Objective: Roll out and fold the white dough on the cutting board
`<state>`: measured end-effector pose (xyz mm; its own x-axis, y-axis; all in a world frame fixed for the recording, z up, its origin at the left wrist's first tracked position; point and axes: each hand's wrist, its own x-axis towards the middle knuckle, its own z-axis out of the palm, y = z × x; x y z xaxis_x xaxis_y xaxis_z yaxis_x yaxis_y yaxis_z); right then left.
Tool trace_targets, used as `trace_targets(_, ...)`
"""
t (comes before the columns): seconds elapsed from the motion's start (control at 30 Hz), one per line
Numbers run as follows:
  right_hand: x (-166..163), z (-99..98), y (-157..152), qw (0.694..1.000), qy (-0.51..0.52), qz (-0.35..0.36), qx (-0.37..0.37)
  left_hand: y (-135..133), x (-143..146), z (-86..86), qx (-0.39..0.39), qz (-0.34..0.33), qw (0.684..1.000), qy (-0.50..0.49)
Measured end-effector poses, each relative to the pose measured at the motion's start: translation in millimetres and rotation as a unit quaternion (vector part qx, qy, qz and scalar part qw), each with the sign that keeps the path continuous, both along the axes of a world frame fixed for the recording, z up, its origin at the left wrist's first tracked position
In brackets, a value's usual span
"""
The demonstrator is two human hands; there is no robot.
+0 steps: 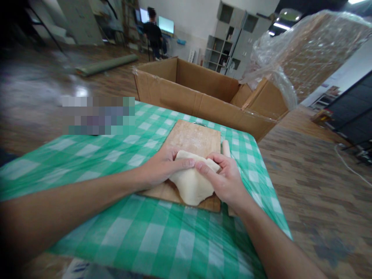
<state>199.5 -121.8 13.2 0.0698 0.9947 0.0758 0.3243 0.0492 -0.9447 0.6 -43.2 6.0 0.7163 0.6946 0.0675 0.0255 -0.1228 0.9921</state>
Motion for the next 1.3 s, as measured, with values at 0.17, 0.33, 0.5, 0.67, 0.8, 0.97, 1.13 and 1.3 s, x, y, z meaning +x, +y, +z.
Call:
trace_targets(0.17, 3, -2.3, 4, 0.999, 0.037, -0.023, -0.007, 1, 3, -4.4, -0.019, -0.001, 0.999, -0.026)
trace_targets(0.33, 5, -1.3, 6, 1.000, 0.013, 0.002, -0.023, -1, 3, -4.5, -0.040, 0.022, 0.998, -0.043)
trace_targets(0.5, 6, 3.0, 5, 0.999, 0.018, -0.032, -0.006, -4, 2, -2.0, -0.047, 0.029, 0.995, -0.082)
trace_targets(0.67, 9, -2.2, 12, 0.986, 0.158, -0.019, -0.045, -1, 1, -3.6, -0.091, 0.073, 0.988, -0.098)
trace_targets(0.8, 17, -9.3, 16, 0.982, 0.185, -0.027, -0.006, 7, 4, -8.6, -0.162, 0.075, 0.970, -0.165)
trace_targets(0.97, 20, -11.6, 16, 0.986, 0.151, -0.047, 0.058, 9, 4, -9.9, -0.188, 0.012, 0.967, -0.173)
trace_targets(1.13, 14, -7.7, 13, 0.982, 0.185, -0.020, 0.028, 6, 1, -8.0, -0.135, 0.028, 0.982, -0.130)
trace_targets(1.3, 15, -7.7, 13, 0.984, 0.171, -0.020, 0.036, 6, 5, -10.9, -0.166, 0.046, 0.972, -0.158)
